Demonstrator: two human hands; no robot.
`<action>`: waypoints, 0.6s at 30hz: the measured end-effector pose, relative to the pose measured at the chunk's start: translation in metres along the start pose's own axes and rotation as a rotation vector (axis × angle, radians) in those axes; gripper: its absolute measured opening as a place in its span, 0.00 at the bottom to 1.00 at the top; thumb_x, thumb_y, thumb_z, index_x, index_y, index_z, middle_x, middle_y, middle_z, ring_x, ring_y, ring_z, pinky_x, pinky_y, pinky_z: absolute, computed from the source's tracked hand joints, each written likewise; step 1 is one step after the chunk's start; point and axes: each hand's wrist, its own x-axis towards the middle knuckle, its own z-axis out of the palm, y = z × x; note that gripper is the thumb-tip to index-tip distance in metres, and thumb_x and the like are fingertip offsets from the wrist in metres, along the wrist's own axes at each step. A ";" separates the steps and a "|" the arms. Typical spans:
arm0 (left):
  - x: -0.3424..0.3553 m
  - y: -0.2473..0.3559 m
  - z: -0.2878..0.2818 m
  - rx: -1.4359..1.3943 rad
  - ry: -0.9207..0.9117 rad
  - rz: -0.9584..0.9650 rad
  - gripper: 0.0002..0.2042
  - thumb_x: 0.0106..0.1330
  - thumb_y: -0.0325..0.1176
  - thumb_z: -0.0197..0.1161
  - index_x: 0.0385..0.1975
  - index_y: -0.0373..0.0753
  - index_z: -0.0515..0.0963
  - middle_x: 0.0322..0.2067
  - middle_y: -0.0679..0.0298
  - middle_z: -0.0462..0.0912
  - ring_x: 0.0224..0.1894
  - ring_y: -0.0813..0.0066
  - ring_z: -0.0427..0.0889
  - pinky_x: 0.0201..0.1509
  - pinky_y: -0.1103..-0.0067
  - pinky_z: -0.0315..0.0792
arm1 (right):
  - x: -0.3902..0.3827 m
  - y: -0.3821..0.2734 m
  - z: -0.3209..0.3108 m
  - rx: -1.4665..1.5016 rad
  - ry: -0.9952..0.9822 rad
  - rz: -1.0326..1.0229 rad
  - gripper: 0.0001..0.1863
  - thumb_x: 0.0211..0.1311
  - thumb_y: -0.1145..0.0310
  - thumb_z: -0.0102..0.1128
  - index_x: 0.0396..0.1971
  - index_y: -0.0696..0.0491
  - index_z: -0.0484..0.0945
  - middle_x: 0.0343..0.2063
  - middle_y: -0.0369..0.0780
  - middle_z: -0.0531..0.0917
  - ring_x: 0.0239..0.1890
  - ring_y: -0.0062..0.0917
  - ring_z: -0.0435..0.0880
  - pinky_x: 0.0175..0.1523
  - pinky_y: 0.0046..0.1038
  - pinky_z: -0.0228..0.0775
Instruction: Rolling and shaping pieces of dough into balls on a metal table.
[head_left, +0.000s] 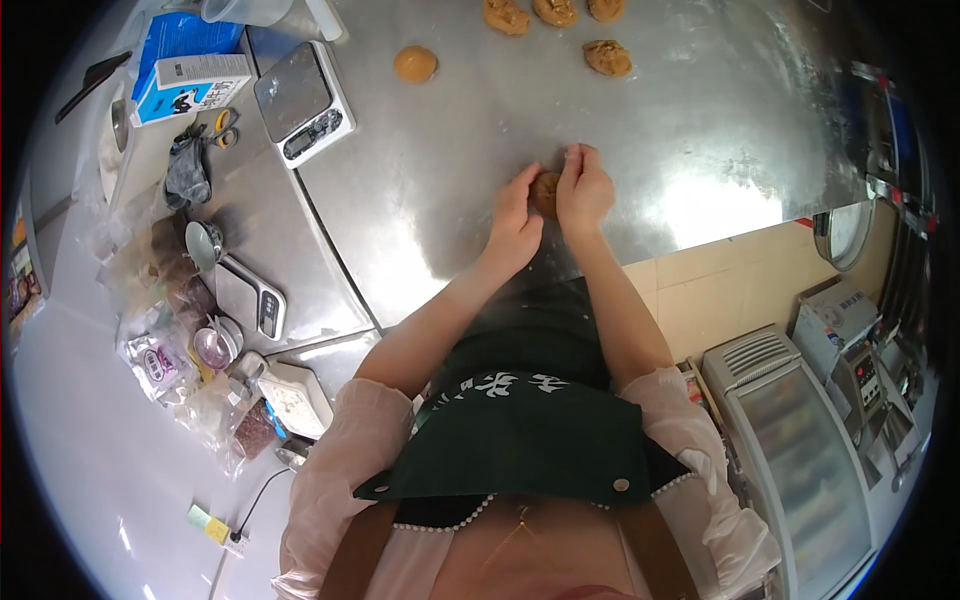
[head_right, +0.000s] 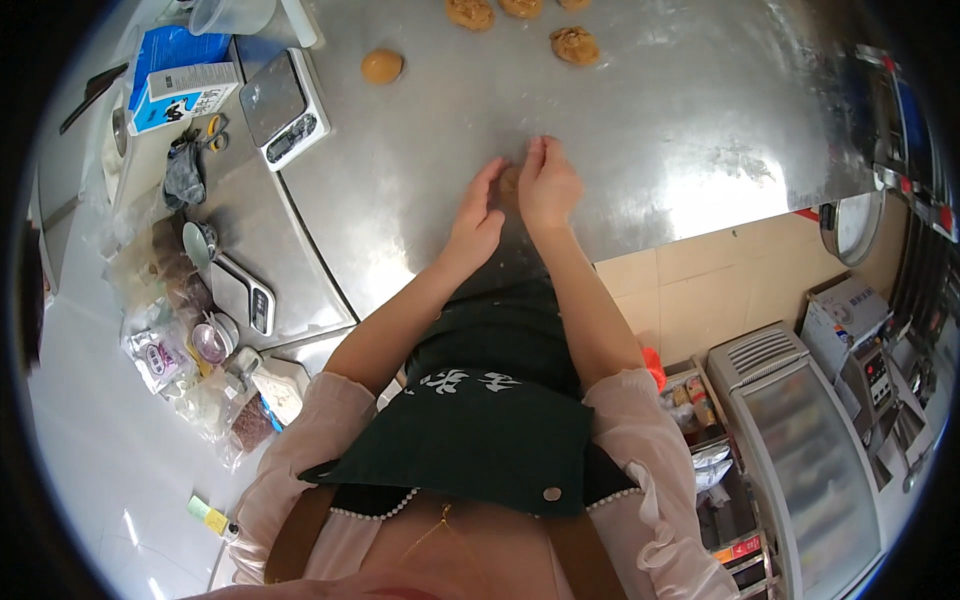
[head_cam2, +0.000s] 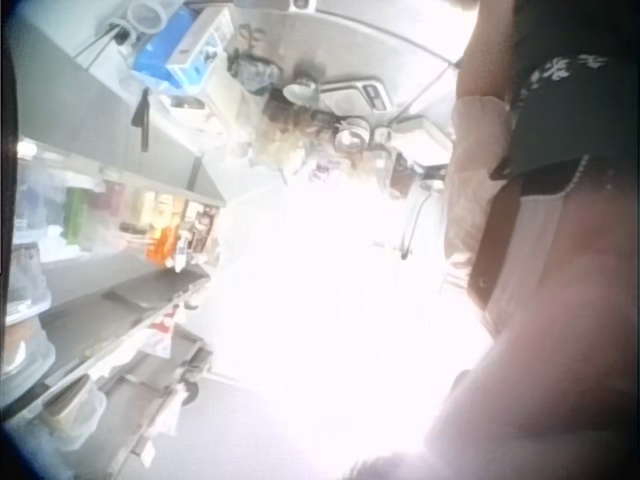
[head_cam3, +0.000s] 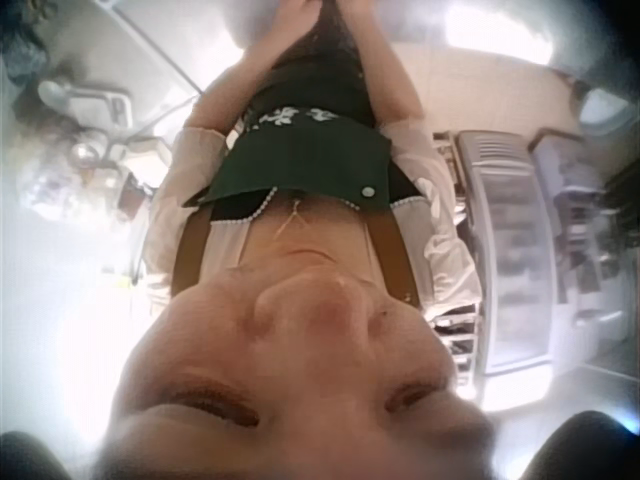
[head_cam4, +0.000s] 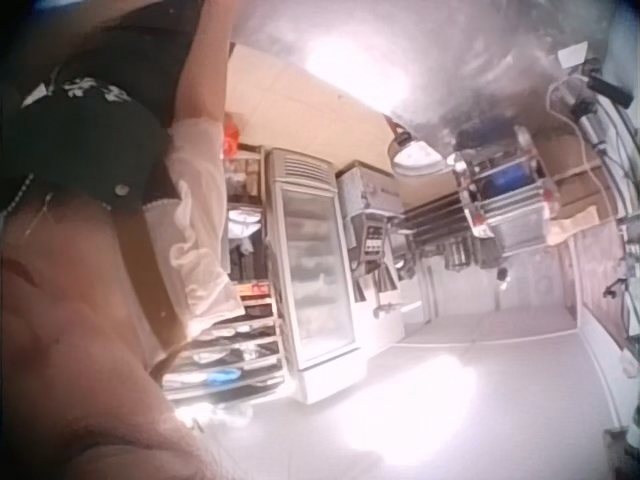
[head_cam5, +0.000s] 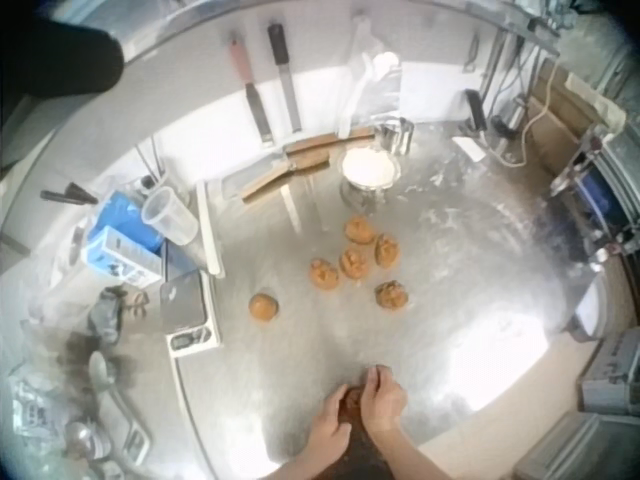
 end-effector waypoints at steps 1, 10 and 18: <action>-0.004 0.004 0.003 -0.003 -0.002 -0.010 0.33 0.53 0.15 0.44 0.65 0.33 0.55 0.64 0.50 0.59 0.68 0.59 0.57 0.71 0.72 0.52 | 0.000 -0.004 -0.005 0.048 0.021 0.049 0.08 0.66 0.64 0.52 0.34 0.52 0.77 0.18 0.45 0.81 0.19 0.43 0.80 0.24 0.40 0.70; -0.031 0.012 0.019 0.024 0.118 0.046 0.35 0.52 0.14 0.46 0.66 0.31 0.52 0.63 0.48 0.57 0.67 0.52 0.55 0.70 0.67 0.52 | -0.018 0.012 -0.004 -0.012 0.002 0.000 0.08 0.66 0.64 0.52 0.35 0.51 0.77 0.18 0.44 0.81 0.19 0.43 0.80 0.24 0.39 0.70; -0.039 0.023 0.022 0.090 0.049 0.147 0.35 0.53 0.15 0.47 0.67 0.33 0.51 0.64 0.49 0.56 0.67 0.54 0.56 0.69 0.67 0.54 | -0.024 -0.004 -0.021 0.050 -0.078 0.131 0.06 0.64 0.65 0.54 0.35 0.51 0.77 0.18 0.44 0.81 0.19 0.42 0.80 0.24 0.38 0.70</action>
